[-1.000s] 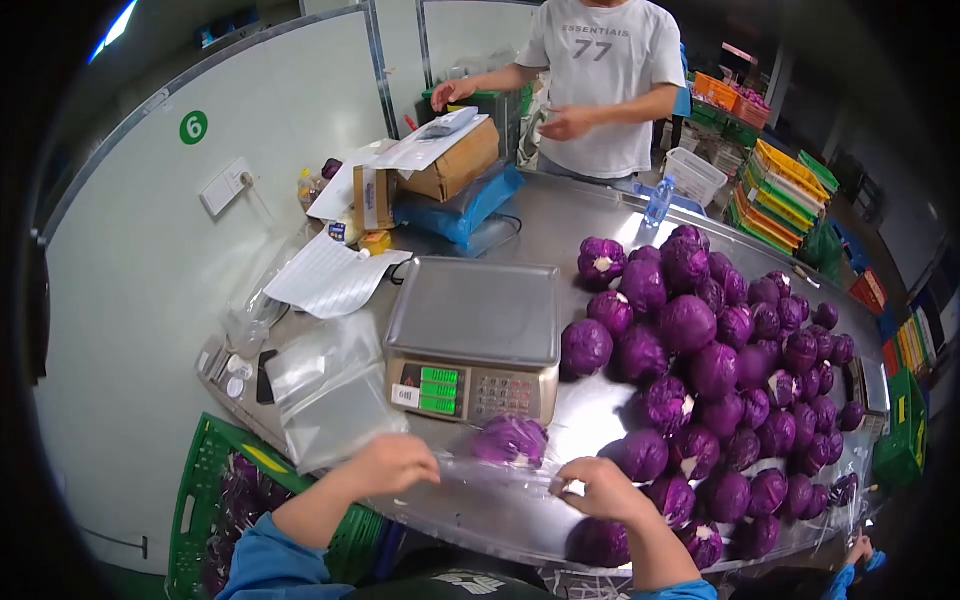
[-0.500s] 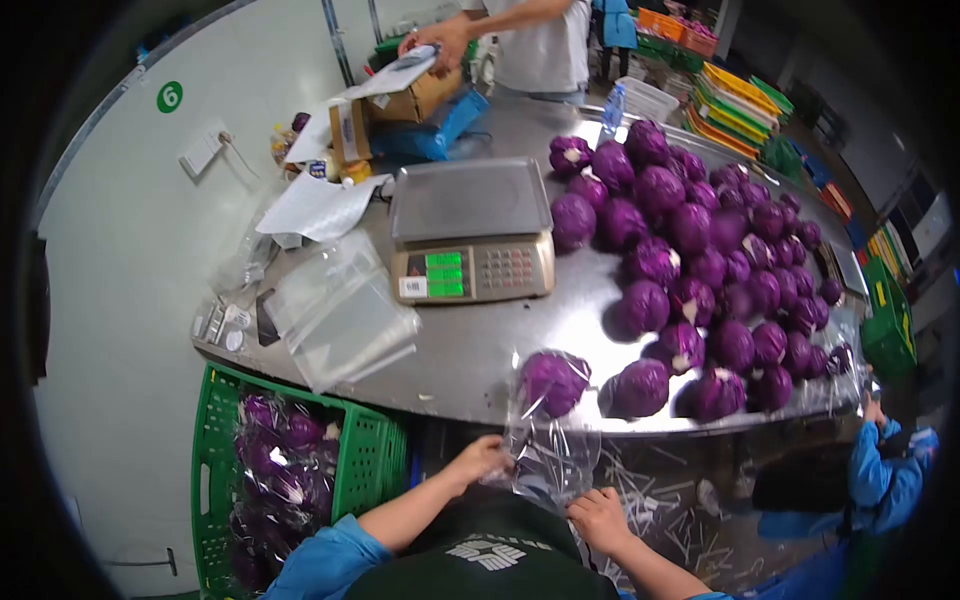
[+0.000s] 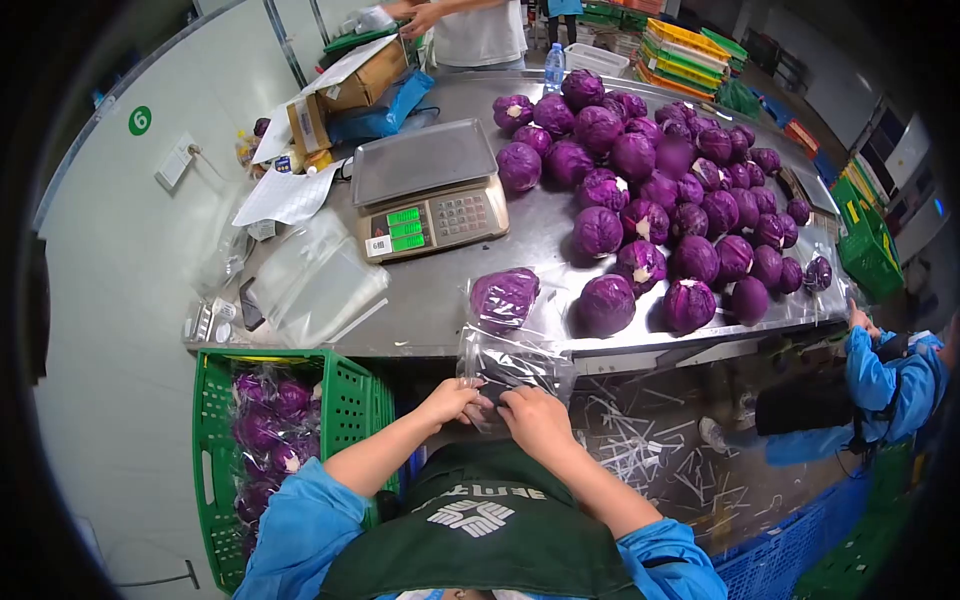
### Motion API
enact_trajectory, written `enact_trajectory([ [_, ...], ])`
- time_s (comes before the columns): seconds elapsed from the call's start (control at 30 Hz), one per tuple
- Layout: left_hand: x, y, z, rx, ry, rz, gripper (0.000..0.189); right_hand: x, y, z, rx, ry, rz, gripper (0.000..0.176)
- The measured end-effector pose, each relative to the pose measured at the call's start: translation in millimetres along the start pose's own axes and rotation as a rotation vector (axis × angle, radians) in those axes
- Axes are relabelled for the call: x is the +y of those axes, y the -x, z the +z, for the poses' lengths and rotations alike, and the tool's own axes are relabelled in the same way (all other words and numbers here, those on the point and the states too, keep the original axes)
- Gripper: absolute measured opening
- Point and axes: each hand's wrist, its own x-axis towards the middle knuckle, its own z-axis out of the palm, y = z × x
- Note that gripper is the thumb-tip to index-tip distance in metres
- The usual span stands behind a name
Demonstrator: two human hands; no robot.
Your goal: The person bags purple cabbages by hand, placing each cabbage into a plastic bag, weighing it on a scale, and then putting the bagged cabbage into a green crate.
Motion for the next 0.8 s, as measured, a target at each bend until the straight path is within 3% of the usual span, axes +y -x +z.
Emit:
enact_trajectory([
  [0.07, 9.5, 23.9, 6.3, 0.009, -0.021, 0.042, 0.038, -1.1, 0.4, -0.5, -0.197, -0.005, 0.064, 0.007],
  [0.2, 26.3, 51.0, 13.3, -0.083, 0.11, 0.052, 0.031, -3.8, -14.4, -2.4, -0.205, -0.117, 0.127, 0.008],
  [0.37, 22.7, 44.7, 15.5, -0.049, 0.269, 0.116, 0.022, -7.6, -20.7, -4.8, -0.285, -0.108, 0.088, 0.01],
  [0.53, 29.3, 48.2, 30.2, -0.05, 0.339, 0.165, 0.018, -0.5, -21.7, -6.4, -0.489, 0.155, -0.141, 0.011],
  [0.67, 11.9, 27.2, 33.7, -0.05, 0.276, 0.248, 0.02, 5.1, -28.0, -30.3, -0.574, 0.06, -0.383, 0.011],
  [0.73, -0.2, 10.1, 21.5, 0.061, 0.208, 0.315, 0.024, 0.8, -19.7, -87.3, -0.848, -0.121, -0.362, 0.011],
  [0.77, 14.3, 29.2, 17.5, 0.061, 0.063, 0.364, 0.028, -1.3, -14.2, -131.7, -0.886, -0.411, -0.194, 0.009],
  [0.8, 2.5, 29.5, 11.8, 0.075, -0.086, 0.442, 0.031, -2.9, -6.9, -181.1, -0.951, -0.485, 0.068, 0.003],
])
